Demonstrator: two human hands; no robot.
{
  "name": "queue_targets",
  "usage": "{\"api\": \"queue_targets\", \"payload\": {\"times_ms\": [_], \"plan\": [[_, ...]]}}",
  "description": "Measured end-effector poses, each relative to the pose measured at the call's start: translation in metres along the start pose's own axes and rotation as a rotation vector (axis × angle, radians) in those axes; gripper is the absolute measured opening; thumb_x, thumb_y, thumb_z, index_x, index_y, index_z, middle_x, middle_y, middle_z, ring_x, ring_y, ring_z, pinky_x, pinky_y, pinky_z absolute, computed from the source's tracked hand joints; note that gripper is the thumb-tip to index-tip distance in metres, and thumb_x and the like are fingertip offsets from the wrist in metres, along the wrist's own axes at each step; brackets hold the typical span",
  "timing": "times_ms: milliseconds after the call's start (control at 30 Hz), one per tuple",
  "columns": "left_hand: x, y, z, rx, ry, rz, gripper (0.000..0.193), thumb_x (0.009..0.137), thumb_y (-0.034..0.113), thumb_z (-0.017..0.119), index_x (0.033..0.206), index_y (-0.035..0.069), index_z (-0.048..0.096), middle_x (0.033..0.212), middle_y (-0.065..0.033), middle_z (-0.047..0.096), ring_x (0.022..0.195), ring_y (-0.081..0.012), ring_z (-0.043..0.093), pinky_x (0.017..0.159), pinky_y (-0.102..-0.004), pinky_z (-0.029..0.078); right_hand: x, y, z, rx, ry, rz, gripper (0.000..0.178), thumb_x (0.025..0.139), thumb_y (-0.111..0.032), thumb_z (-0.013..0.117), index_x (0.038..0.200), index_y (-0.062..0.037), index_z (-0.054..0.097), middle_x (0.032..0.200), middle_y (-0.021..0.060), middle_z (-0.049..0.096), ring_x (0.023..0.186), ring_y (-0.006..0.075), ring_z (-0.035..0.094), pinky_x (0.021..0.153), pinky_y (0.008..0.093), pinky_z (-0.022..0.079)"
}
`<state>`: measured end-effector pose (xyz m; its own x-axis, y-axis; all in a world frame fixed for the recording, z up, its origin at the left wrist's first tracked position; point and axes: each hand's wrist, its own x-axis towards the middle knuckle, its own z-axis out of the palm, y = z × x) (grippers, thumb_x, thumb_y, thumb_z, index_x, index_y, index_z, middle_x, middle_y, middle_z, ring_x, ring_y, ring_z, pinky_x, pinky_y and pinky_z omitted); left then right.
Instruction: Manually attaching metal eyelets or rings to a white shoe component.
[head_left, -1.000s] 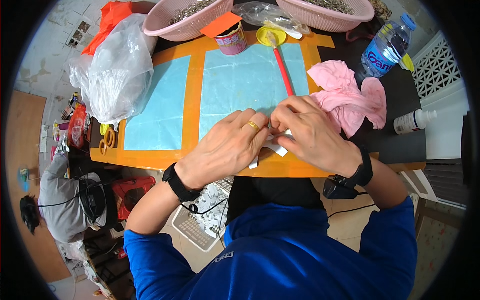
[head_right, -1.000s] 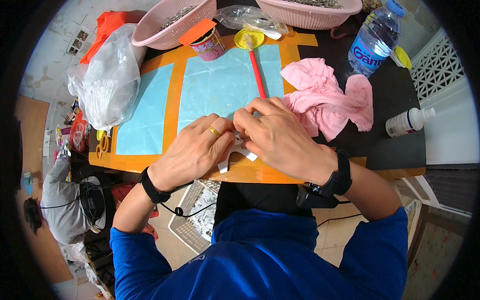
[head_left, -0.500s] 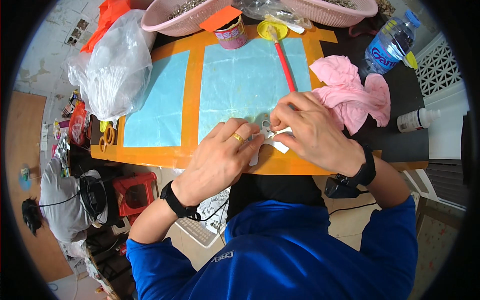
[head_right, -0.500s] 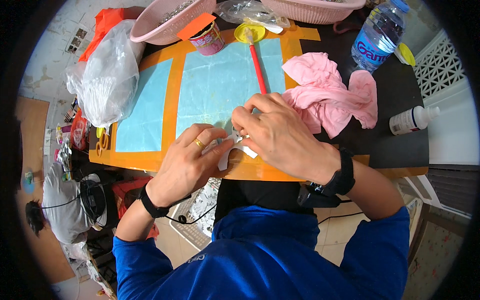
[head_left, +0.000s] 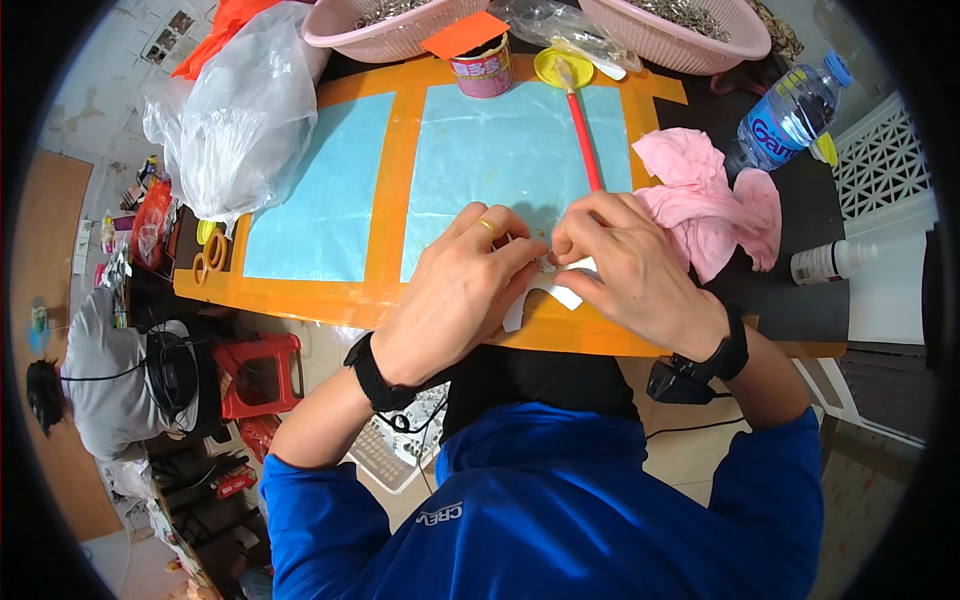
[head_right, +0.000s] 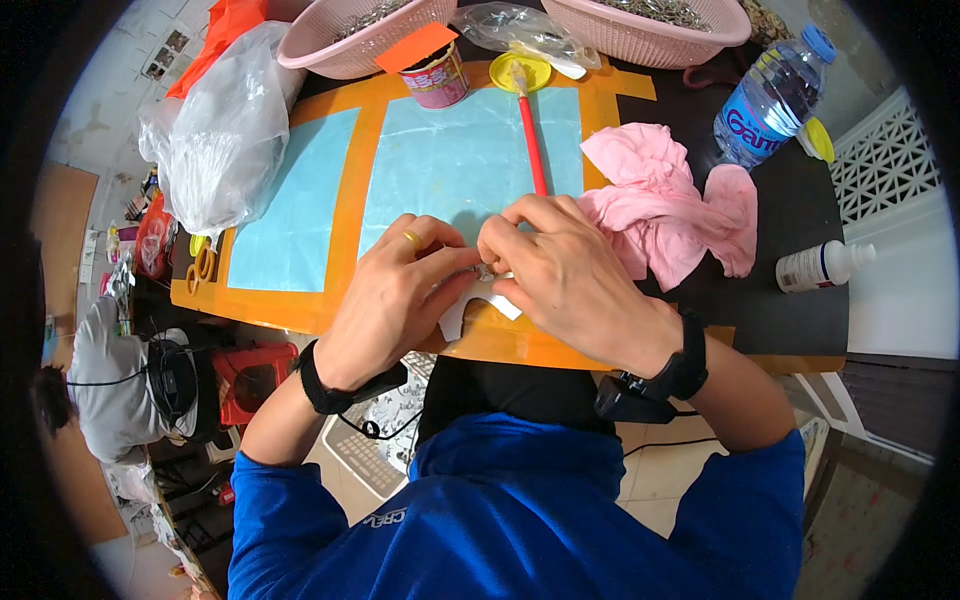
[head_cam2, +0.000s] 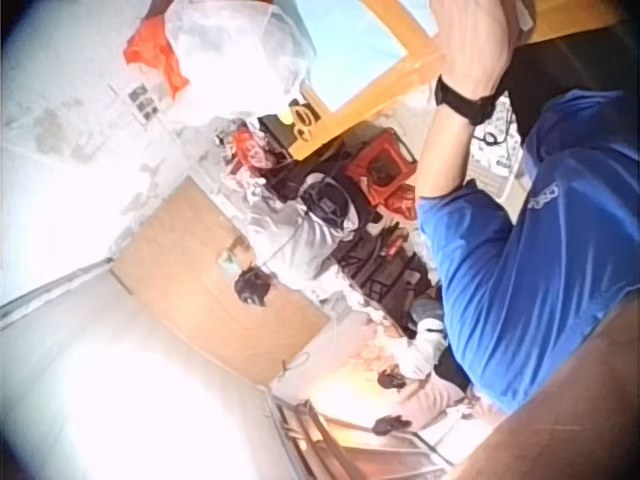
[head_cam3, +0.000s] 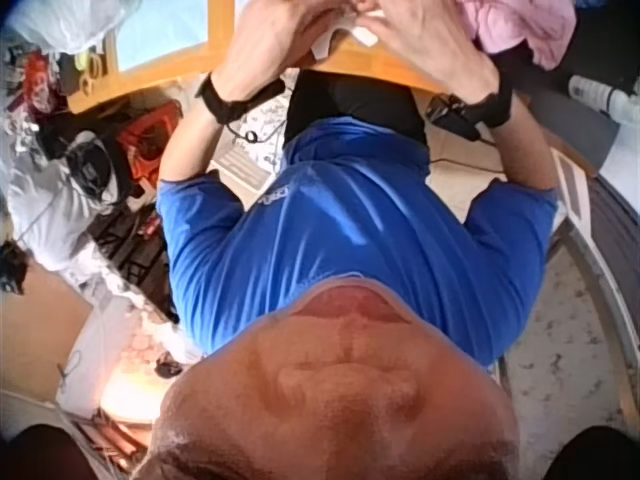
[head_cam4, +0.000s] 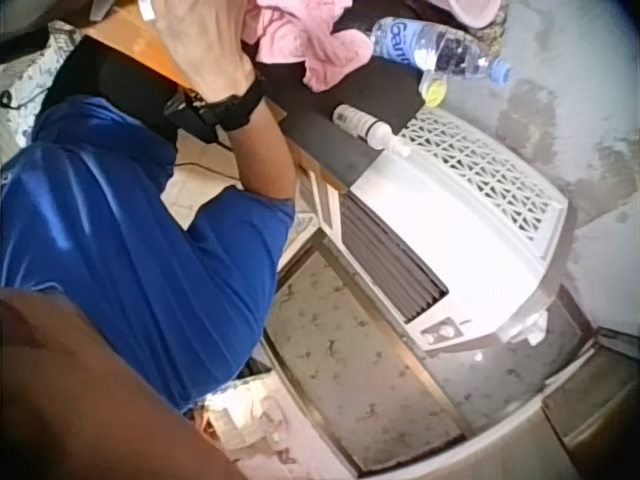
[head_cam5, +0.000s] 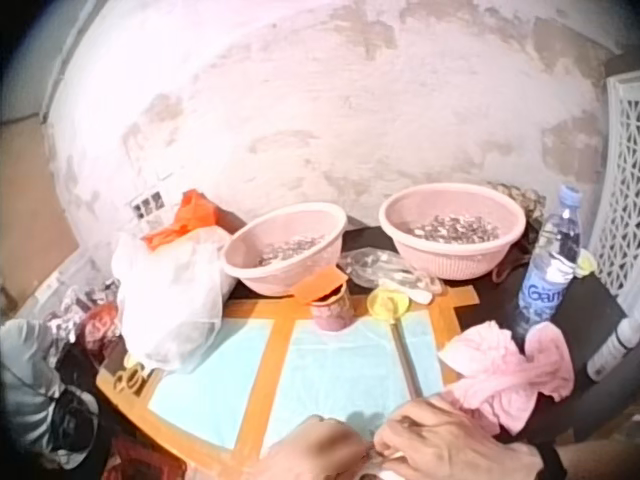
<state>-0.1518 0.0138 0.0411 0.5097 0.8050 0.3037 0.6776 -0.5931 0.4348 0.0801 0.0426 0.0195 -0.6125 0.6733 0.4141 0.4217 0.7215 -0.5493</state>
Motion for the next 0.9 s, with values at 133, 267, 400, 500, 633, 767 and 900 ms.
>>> {"api": "queue_targets", "payload": {"times_ms": [133,267,400,500,633,767,900], "plan": [[0.003,-0.006,0.003,-0.062,-0.032,-0.022,0.02,0.089,0.005,0.08,0.109,0.005,0.079,0.112,-0.0116,0.071,0.099,-0.0338,0.069,0.084,-0.0417,0.059,0.0,-0.001,-0.001,0.005,0.008,-0.013,0.031,0.082,-0.005,0.083,0.102,-0.01,0.06,0.103,0.0059,0.063,0.106,0.0303,0.061,0.093,0.0449,0.047],[0.008,-0.007,0.005,-0.1,-0.051,-0.02,0.018,0.089,0.003,0.075,0.107,0.002,0.072,0.11,-0.0126,0.067,0.102,-0.036,0.066,0.086,-0.0432,0.059,0.0,-0.001,0.0,-0.009,0.011,-0.014,0.03,0.082,-0.005,0.082,0.103,-0.0096,0.061,0.105,0.007,0.063,0.106,0.0312,0.061,0.093,0.0448,0.048],[0.004,-0.003,0.012,-0.022,-0.048,0.087,0.025,0.087,0.002,0.072,0.111,-0.002,0.064,0.116,-0.0161,0.062,0.108,-0.0376,0.064,0.089,-0.0436,0.059,-0.001,0.0,0.002,-0.017,0.006,-0.007,0.03,0.082,-0.003,0.08,0.104,-0.008,0.062,0.107,0.0092,0.063,0.106,0.0329,0.061,0.094,0.0447,0.049],[0.002,-0.004,0.01,0.071,-0.102,0.194,0.029,0.087,0.006,0.071,0.113,-0.003,0.061,0.119,-0.0167,0.059,0.107,-0.034,0.064,0.09,-0.0432,0.06,-0.001,0.001,0.002,-0.04,0.026,-0.013,0.029,0.081,-0.002,0.079,0.104,-0.0071,0.062,0.106,0.0104,0.063,0.105,0.0335,0.061,0.094,0.045,0.049],[-0.009,-0.007,0.008,0.214,-0.143,0.268,0.036,0.085,0.011,0.078,0.115,0.002,0.062,0.124,-0.0121,0.063,0.108,-0.0319,0.065,0.088,-0.0413,0.06,-0.001,0.002,0.002,-0.036,0.015,-0.03,0.029,0.081,-0.002,0.078,0.105,-0.0068,0.062,0.106,0.0105,0.063,0.104,0.0336,0.061,0.094,0.0452,0.05],[-0.006,-0.007,0.003,0.371,-0.147,0.38,0.036,0.082,0.015,0.078,0.114,0.005,0.065,0.123,-0.0084,0.064,0.105,-0.0265,0.064,0.089,-0.0381,0.058,-0.002,0.001,0.002,-0.055,0.027,-0.041,0.028,0.081,-0.002,0.077,0.105,-0.0066,0.063,0.105,0.0106,0.063,0.104,0.0338,0.061,0.094,0.0451,0.05],[-0.015,-0.004,0.008,0.417,-0.129,0.361,0.036,0.082,0.016,0.076,0.115,0.006,0.067,0.123,-0.0072,0.065,0.107,-0.026,0.065,0.09,-0.0386,0.057,-0.002,0.0,0.002,-0.061,0.025,-0.039,0.029,0.083,-0.003,0.078,0.106,-0.0067,0.062,0.106,0.0106,0.063,0.104,0.0342,0.061,0.095,0.0454,0.05]]}}
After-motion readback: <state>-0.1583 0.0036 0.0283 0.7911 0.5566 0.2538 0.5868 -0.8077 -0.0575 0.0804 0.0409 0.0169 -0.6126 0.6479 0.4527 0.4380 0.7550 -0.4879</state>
